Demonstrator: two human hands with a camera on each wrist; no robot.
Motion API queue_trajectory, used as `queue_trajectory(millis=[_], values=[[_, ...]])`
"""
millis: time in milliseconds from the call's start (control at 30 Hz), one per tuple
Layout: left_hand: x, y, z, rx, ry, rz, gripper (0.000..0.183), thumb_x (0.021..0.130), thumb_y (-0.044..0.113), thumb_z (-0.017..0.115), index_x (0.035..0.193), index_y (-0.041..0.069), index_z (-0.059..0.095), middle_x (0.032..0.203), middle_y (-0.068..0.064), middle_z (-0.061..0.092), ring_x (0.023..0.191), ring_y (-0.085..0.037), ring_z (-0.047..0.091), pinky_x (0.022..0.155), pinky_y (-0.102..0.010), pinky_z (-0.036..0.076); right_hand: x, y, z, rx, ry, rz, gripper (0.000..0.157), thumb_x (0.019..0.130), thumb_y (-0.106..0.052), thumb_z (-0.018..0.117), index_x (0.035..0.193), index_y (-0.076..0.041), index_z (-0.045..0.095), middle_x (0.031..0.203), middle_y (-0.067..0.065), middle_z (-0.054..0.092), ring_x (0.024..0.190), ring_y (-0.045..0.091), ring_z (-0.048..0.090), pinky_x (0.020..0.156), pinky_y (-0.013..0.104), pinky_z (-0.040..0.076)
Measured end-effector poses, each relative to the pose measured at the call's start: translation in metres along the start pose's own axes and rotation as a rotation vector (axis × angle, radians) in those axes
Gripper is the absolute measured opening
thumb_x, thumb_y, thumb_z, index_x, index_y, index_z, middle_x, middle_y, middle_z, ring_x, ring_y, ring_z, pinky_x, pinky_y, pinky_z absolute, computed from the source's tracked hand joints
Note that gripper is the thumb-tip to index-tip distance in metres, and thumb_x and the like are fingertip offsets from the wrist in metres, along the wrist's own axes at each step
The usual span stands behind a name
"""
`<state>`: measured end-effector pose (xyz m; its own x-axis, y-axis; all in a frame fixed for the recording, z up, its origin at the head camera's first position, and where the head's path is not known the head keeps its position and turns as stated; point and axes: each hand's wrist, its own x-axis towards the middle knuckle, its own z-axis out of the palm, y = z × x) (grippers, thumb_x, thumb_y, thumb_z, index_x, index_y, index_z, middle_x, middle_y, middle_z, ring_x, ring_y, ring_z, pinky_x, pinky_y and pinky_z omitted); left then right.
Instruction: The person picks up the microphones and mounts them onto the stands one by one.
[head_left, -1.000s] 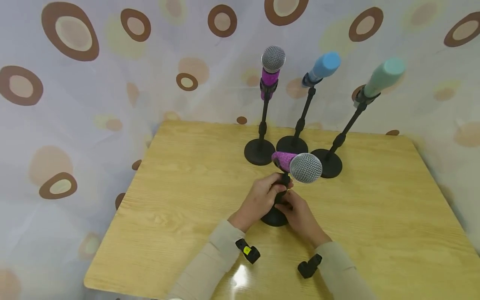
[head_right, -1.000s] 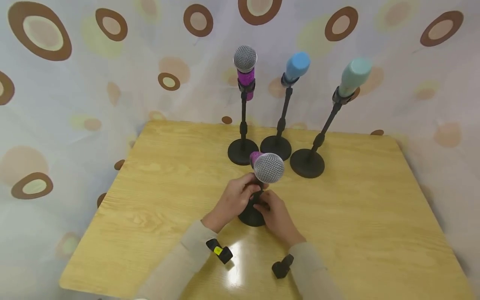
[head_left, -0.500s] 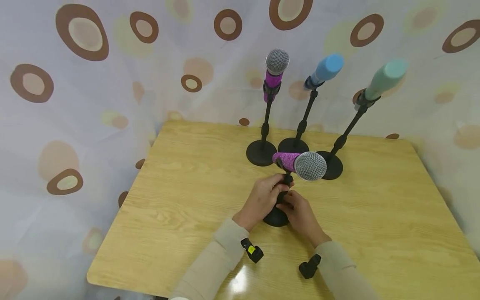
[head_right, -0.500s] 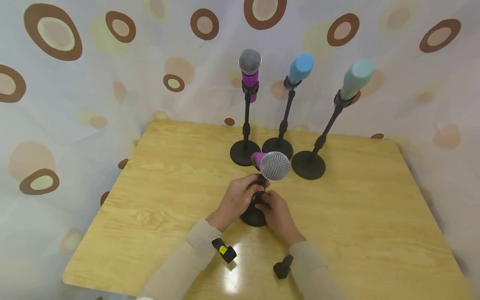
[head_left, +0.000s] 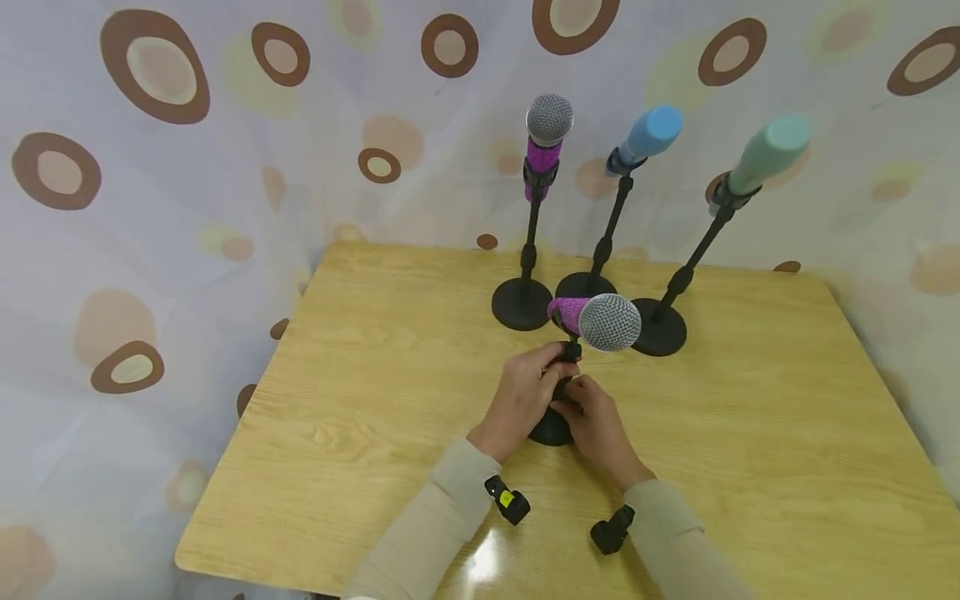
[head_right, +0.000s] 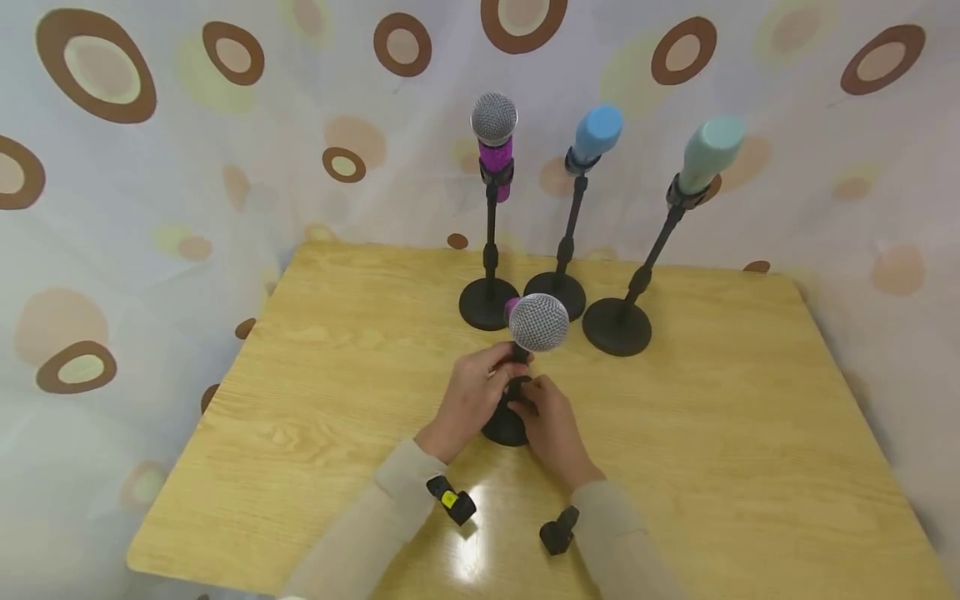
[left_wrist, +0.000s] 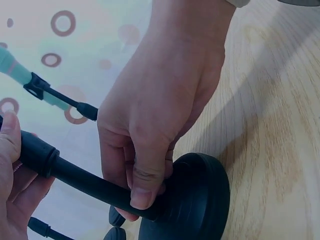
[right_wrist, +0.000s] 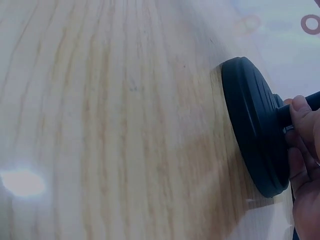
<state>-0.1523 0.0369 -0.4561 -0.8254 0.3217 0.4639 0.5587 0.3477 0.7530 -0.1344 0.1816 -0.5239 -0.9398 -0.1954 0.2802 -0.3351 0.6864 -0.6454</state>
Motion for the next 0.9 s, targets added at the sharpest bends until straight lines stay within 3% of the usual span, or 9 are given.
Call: queue_trajectory(millis=[233,667,900], values=[[0.0001,0.0006,-0.0016,0.045,0.048,0.003,0.011,0.087,0.025,0.056,0.093,0.017,0.063,0.084,0.010,0.065,0.071,0.003,0.055,0.065,-0.009,0.047,0.0000,-0.0028,0.0043,0.022,-0.003,0.040,0.018,0.083,-0.013,0.063,0.099,-0.006,0.063,0.086,0.001,0.053,0.072,0.011,0.048,0.064,0.027,0.045],[0.0058,0.0046,-0.0034,0.273,0.066,0.071,0.023,0.082,0.039,0.058,0.088,0.018,0.059,0.077,0.009,0.058,0.068,0.000,0.050,0.062,-0.009,0.043,0.0001,-0.0026,0.0031,0.042,-0.003,0.050,0.027,0.084,-0.012,0.061,0.110,-0.005,0.058,0.096,0.004,0.057,0.083,0.016,0.055,0.073,0.034,0.049],[0.0092,0.0039,0.0009,0.435,0.129,0.159,0.037,0.075,0.046,0.065,0.089,0.012,0.058,0.078,0.002,0.046,0.067,-0.005,0.042,0.056,-0.011,0.038,0.0015,-0.0009,0.0026,0.053,0.010,0.018,0.037,0.086,-0.009,0.058,0.122,-0.009,0.051,0.115,0.005,0.057,0.105,0.020,0.056,0.086,0.037,0.049]])
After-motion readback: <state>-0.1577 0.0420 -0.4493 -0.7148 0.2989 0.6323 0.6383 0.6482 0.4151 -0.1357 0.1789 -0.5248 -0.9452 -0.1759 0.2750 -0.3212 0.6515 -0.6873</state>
